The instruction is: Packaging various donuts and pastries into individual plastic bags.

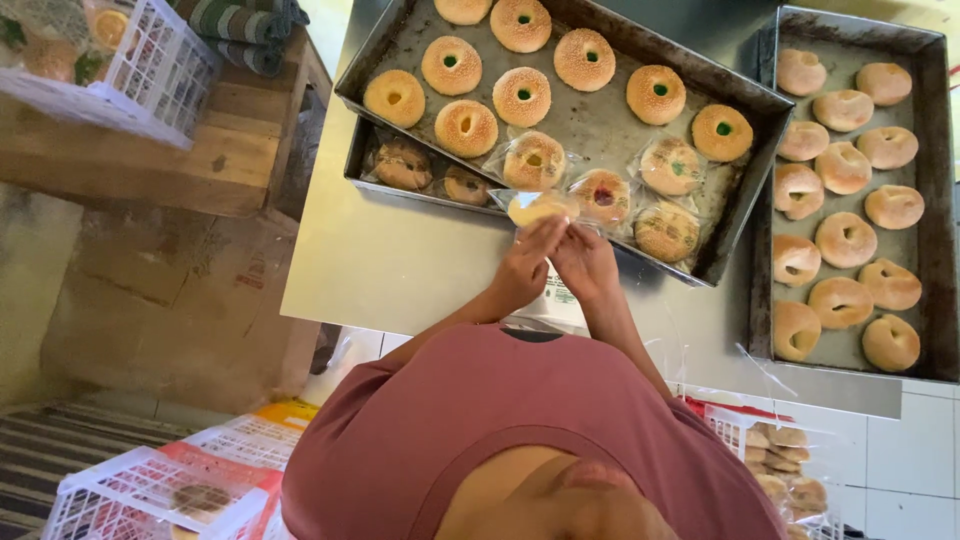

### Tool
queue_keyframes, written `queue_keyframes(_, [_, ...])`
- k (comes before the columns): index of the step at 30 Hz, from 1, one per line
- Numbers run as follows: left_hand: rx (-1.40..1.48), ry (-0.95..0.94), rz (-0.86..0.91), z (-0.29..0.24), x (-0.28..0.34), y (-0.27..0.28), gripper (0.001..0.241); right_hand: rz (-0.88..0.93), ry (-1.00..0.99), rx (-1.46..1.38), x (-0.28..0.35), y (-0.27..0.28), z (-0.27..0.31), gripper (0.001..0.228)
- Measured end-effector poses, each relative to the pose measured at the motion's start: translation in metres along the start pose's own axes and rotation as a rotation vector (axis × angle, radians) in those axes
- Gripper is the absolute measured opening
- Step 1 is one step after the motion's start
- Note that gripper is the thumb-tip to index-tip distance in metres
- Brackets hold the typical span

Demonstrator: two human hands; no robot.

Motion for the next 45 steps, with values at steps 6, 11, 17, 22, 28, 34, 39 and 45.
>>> queue_keyframes(6, [-0.003,0.162,-0.174,0.035,0.004,0.019,0.069,-0.216,-0.105,0.173,0.045,-0.101,-0.013,0.041])
queue_keyframes(11, [0.287,0.357,-0.220,0.058,0.004,0.033,0.071,-0.017,-0.069,0.305,0.025,0.080,0.009,0.027])
queue_keyframes(17, [0.612,0.608,-0.083,0.039,-0.010,0.056,0.075,-0.281,0.603,1.632,0.053,-0.054,0.020,0.068])
queue_keyframes(22, [0.777,0.699,0.064,0.035,0.002,0.050,0.073,-0.088,1.028,2.057,0.068,-0.126,-0.002,0.116])
queue_keyframes(28, [0.805,0.745,0.227,0.025,0.008,0.051,0.067,0.084,0.450,1.606,0.035,-0.039,-0.025,0.071])
queue_keyframes(34, [0.791,0.739,0.163,0.050,0.017,0.065,0.061,0.005,0.406,1.450,0.032,-0.007,-0.028,0.050])
queue_keyframes(39, [0.460,0.785,0.019,0.054,0.007,0.094,0.075,-0.045,0.424,1.208,0.026,0.036,-0.021,0.034])
queue_keyframes(45, [0.525,0.706,0.052,0.093,0.046,0.054,0.035,-0.149,0.468,1.140,0.025,0.008,-0.016,0.037])
Point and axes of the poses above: each hand's wrist, its own x-axis away from the middle knuckle, its own y-axis out of the back of the hand, z = x × y, the point moved 8 cm from there along -x, towards the middle knuckle, and after that the axes turned 1 degree about -x, right-handed, at the moved point
